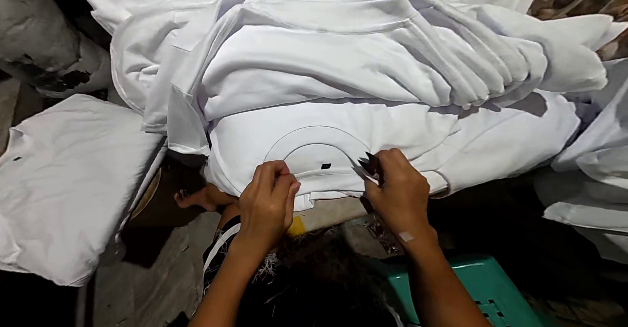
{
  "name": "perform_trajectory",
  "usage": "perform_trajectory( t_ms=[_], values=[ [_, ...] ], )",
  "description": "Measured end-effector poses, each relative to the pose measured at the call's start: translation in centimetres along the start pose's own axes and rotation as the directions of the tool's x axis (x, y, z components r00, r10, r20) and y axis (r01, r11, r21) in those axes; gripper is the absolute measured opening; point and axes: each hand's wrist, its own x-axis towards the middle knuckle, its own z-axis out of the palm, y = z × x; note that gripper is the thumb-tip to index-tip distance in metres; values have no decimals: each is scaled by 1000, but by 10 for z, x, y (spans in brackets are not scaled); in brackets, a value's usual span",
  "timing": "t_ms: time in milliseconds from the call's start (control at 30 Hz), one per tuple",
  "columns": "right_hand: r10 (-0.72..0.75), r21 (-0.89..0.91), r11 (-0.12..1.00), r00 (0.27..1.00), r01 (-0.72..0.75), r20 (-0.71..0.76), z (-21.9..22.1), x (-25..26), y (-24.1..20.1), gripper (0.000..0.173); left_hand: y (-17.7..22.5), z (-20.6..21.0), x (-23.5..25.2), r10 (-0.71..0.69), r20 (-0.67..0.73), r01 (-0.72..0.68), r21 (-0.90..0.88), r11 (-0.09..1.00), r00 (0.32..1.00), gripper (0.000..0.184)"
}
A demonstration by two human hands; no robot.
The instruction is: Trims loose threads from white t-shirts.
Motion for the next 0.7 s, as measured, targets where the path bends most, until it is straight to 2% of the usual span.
perform_trajectory(
  t_ms=[67,167,233,300,367,400,433,467,500,533,567,600,633,667,700],
  values=[
    [-34,-3,999,998,34,49,-6,1,6,19,4,-14,-6,-3,-22,-1,-198,980,1000,24],
    [-159,63,985,987,160,-13,-14,0,7,37,21,-36,-21,13,53,16,-513,858,999,21],
    [-253,166,952,966,259,-55,-17,2,-3,42,33,-45,-28,81,84,-17,-585,811,993,30],
    [-340,287,895,939,342,-60,-15,6,-13,39,37,-50,-29,63,64,-29,-437,899,996,48],
    [-386,397,835,920,380,-68,-8,11,-25,35,30,-53,-21,-125,30,128,-121,984,992,58],
    [-390,459,806,919,373,-62,-2,14,-31,32,25,-50,-14,-222,25,220,58,974,975,60],
    [-376,544,770,926,335,-37,4,15,-37,30,21,-46,-7,-324,73,303,214,929,943,56],
    [-345,644,720,938,259,9,12,15,-44,28,18,-40,-2,-414,135,364,291,885,900,48],
    [-296,722,674,953,156,70,21,15,-49,27,14,-34,-1,-438,120,387,301,871,891,37],
    [-237,770,637,962,48,136,30,14,-53,26,8,-30,-4,-405,20,388,243,889,914,28],
    [-180,790,611,965,-42,190,36,14,-57,26,3,-28,-8,-379,-117,388,70,919,918,23],
    [-146,798,596,965,-90,218,39,12,-59,26,1,-27,-11,-420,-219,371,-232,899,881,19],
    [-141,803,587,964,-103,226,41,11,-61,28,1,-26,-12,-526,-225,339,-550,763,820,14],
    [-154,809,580,962,-96,225,41,10,-62,29,3,-27,-11,-643,-122,312,-797,518,756,20],
    [-174,817,571,962,-76,212,42,9,-63,29,5,-28,-10,-709,21,290,-920,262,705,27]
  ],
)
